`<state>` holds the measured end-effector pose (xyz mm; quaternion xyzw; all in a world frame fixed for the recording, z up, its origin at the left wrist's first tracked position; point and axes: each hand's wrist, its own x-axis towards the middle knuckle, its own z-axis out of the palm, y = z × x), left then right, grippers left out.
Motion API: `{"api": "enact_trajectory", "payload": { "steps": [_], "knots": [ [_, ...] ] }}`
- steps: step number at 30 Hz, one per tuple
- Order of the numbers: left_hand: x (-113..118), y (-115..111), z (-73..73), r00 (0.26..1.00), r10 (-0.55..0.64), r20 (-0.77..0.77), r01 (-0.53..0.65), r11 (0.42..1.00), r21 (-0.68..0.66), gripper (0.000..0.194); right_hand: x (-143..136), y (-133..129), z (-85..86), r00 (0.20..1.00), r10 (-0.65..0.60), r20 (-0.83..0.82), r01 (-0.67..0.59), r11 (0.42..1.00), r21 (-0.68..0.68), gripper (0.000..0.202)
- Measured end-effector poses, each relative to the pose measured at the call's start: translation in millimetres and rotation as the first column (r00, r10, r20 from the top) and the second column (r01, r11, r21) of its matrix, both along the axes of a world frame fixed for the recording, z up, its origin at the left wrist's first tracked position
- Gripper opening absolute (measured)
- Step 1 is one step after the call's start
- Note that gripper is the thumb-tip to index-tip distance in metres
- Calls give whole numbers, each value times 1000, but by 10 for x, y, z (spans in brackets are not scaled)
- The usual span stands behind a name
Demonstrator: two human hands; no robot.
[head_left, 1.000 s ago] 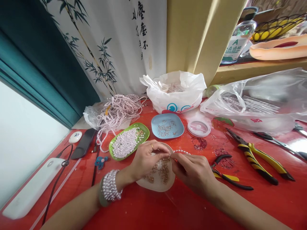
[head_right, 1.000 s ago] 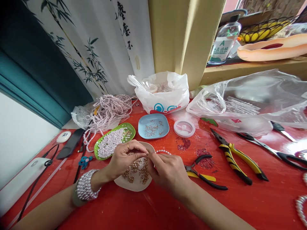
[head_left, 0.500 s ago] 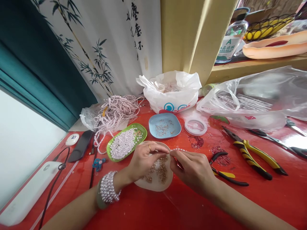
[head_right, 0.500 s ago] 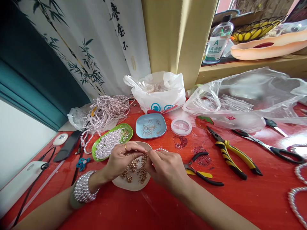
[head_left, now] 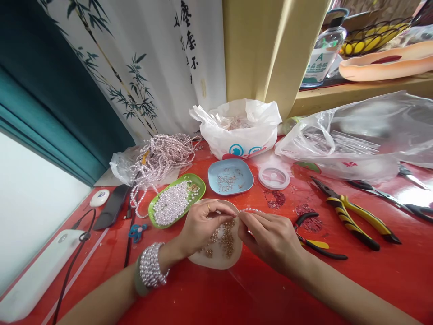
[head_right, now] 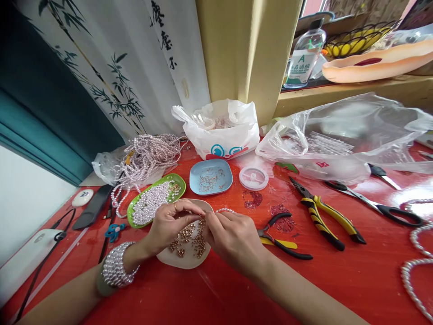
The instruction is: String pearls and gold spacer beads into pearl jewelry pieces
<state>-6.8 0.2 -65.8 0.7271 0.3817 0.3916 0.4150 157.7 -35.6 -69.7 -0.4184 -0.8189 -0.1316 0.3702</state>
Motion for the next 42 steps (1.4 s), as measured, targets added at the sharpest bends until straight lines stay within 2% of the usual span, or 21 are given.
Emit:
{"api": "enact_trajectory", "payload": {
  "steps": [4, 11, 19, 22, 25, 29, 31, 33, 36, 38, 42],
  "knots": [
    [0, -5, -5, 1000, 2, 11, -1, 1000, -28, 6, 10, 13, -12, 998, 4, 56, -7, 998, 56, 27],
    [-2, -8, -5, 1000, 8, -8, -9, 1000, -26, 5, 47, -10, -64, 983, 23, 182, -41, 995, 94, 15],
    [9, -5, 0, 1000, 9, -1, -9, 1000, 8, 5, 52, -9, -41, 965, 25, 259, -60, 990, 125, 17],
    [4, 1, 8, 998, -21, 52, 22, 1000, -8, 5, 30, 1, -48, 983, 42, 176, -53, 997, 57, 20],
    [-1, 7, 13, 993, -53, 105, 55, 998, -17, 4, 4, -2, -38, 999, 40, 31, -37, 996, -78, 24],
    [8, 16, 18, 986, -47, 159, 64, 993, -102, 4, -13, -10, -14, 988, 53, -142, -92, 954, -284, 21],
    [18, 25, 24, 982, -15, 188, 54, 977, -205, 4, -12, -9, -8, 977, 49, -206, -128, 911, -391, 21],
    [26, 41, 30, 976, 16, 217, 53, 950, -306, 8, -11, 1, -5, 954, 13, -298, -176, 831, -528, 20],
    [31, 68, 31, 971, 25, 236, 74, 914, -399, 11, -16, 28, 0, 861, -83, -502, -348, 624, -700, 20],
    [31, 81, 27, 971, 18, 239, 89, 899, -430, 11, -19, 49, 6, 781, -150, -607, -471, 497, -729, 22],
    [33, 91, 24, 949, -6, 315, 162, 867, -471, 14, -10, 97, 24, 677, -249, -692, -619, 316, -719, 29]
  ]
}}
